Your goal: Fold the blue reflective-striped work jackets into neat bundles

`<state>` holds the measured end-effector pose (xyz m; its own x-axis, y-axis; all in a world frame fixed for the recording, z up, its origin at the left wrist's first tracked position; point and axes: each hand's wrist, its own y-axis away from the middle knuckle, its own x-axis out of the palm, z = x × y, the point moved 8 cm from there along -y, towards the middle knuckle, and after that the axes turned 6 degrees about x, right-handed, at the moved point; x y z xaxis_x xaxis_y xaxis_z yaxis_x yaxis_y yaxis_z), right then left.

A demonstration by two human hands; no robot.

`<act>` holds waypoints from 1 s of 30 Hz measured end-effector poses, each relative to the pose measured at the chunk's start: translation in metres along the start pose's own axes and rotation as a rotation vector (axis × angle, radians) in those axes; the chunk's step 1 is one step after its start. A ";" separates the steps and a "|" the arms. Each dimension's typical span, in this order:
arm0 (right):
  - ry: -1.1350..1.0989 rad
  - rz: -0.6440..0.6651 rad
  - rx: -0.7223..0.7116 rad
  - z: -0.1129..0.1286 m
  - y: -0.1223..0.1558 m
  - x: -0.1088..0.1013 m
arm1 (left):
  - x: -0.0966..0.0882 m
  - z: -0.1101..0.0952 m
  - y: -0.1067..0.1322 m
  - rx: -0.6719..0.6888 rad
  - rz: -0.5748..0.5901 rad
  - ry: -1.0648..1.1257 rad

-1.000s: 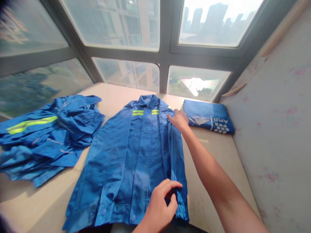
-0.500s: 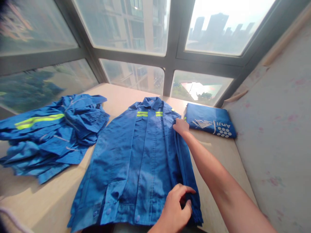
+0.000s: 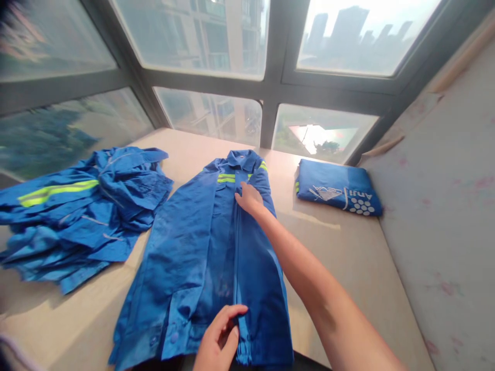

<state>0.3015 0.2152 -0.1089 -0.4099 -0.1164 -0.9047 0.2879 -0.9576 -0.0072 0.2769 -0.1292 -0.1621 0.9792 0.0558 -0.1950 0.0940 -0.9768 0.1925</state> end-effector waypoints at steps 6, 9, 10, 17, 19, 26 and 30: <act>0.019 0.031 -0.067 -0.001 0.018 0.031 | -0.017 0.010 0.005 -0.064 0.033 -0.241; 0.085 -0.029 -0.139 -0.005 0.027 0.023 | -0.015 -0.007 0.008 -0.019 0.119 -0.613; 0.119 -0.047 -0.167 -0.005 0.031 0.023 | -0.015 -0.014 0.007 -0.008 0.155 -0.753; 0.203 -0.103 -0.231 -0.008 0.040 0.043 | 0.013 -0.078 -0.038 0.445 0.222 -1.039; 0.197 -0.111 -0.240 -0.013 0.035 0.044 | 0.031 -0.076 -0.049 0.580 0.283 -1.029; 0.178 -0.147 -0.247 -0.037 0.008 0.034 | 0.055 -0.046 -0.075 0.610 0.353 -1.082; 0.190 -0.162 -0.258 -0.052 -0.006 0.030 | 0.065 -0.054 -0.096 0.605 0.320 -1.031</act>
<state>0.3323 0.2315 -0.1576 -0.3065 0.1056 -0.9460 0.4513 -0.8589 -0.2421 0.3415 -0.0209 -0.1416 0.3186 -0.1241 -0.9397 -0.4900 -0.8702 -0.0512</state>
